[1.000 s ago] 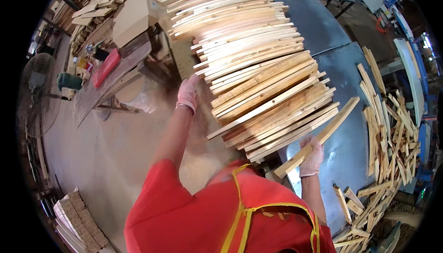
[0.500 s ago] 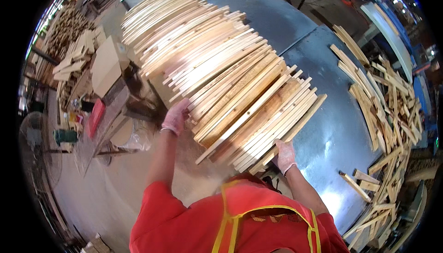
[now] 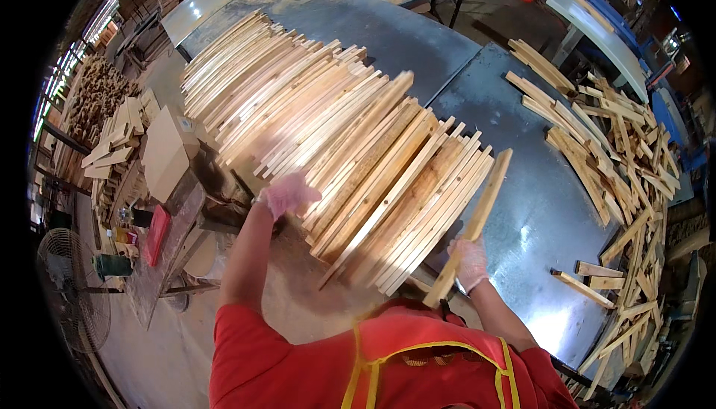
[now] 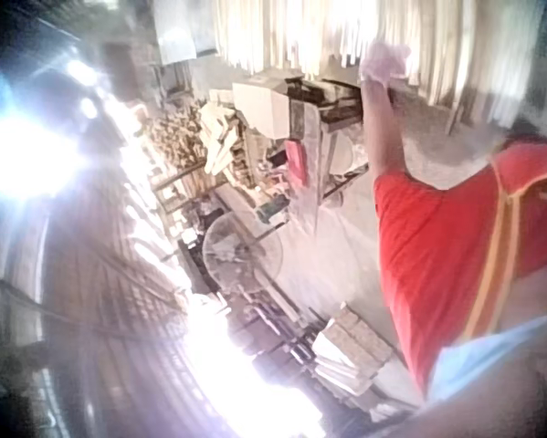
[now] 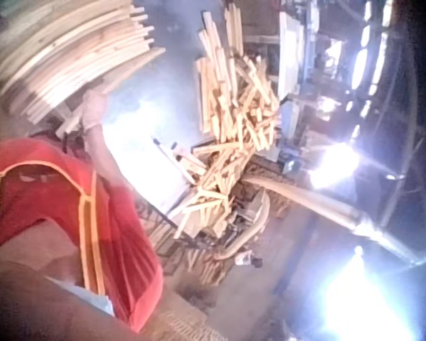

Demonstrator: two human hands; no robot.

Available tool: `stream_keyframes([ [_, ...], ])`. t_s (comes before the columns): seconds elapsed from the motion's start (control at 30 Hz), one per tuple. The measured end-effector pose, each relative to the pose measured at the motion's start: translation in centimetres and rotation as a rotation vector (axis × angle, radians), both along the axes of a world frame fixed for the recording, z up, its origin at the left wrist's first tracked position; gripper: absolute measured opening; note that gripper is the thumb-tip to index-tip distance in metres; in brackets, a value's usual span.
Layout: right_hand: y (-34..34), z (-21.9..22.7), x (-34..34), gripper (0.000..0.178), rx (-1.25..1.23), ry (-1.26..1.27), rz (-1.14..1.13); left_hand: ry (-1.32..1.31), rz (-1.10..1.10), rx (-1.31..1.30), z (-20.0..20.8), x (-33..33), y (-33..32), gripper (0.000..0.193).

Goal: The person picks up thin wooden planks from a large pile on a metal table and stacks them into a neat, aligned pile. The person wears pink gloves and a red shirt while performing the repetitive task of sorting and stacking the wood pieces.

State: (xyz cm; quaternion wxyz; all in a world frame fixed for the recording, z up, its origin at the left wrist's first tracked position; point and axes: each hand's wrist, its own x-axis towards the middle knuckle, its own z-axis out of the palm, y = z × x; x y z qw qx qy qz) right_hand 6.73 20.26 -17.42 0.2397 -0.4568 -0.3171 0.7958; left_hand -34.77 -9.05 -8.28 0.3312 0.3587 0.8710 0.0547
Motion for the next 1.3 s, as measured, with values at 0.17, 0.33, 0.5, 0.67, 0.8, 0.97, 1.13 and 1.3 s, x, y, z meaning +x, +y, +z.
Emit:
stream_keyframes([
  [0.17, 0.3, 5.2, 2.9, 0.064, 0.242, -0.041, 0.047, -0.638, 0.385, 0.509, 7.0, 13.4, 4.1, 0.055],
  [0.33, 0.5, 11.4, -1.1, 0.070, 0.378, -0.250, 0.247, -0.288, 0.234, 0.622, 5.8, 24.8, 7.7, 0.064],
  [0.5, -1.8, 7.9, -5.8, 0.094, 0.948, -0.547, 0.330, -0.140, 0.005, 0.166, 0.8, 28.8, 9.4, 0.080],
  [0.67, -3.5, 9.2, -7.9, 0.103, 0.986, -0.907, 0.576, 0.368, -0.197, 0.386, -0.2, 27.2, 7.4, 0.074],
  [0.8, -3.1, 9.3, -7.7, 0.104, 0.982, -0.910, 0.600, 0.523, -0.316, 0.264, 0.4, 24.4, 6.9, 0.076],
  [0.97, -2.9, 9.5, -7.6, 0.101, 1.004, -0.870, 0.587, 0.463, -0.390, 0.045, 2.5, 23.1, 8.4, 0.071],
  [1.13, -4.9, 12.1, -8.0, 0.097, 0.933, -0.788, 0.686, 0.712, -0.211, 0.146, 3.6, 17.2, 8.1, 0.071],
  [1.3, -10.5, 10.6, -9.3, 0.105, 0.942, -0.527, 0.893, 0.398, 0.255, 0.187, -1.9, 11.2, 2.8, 0.075],
])
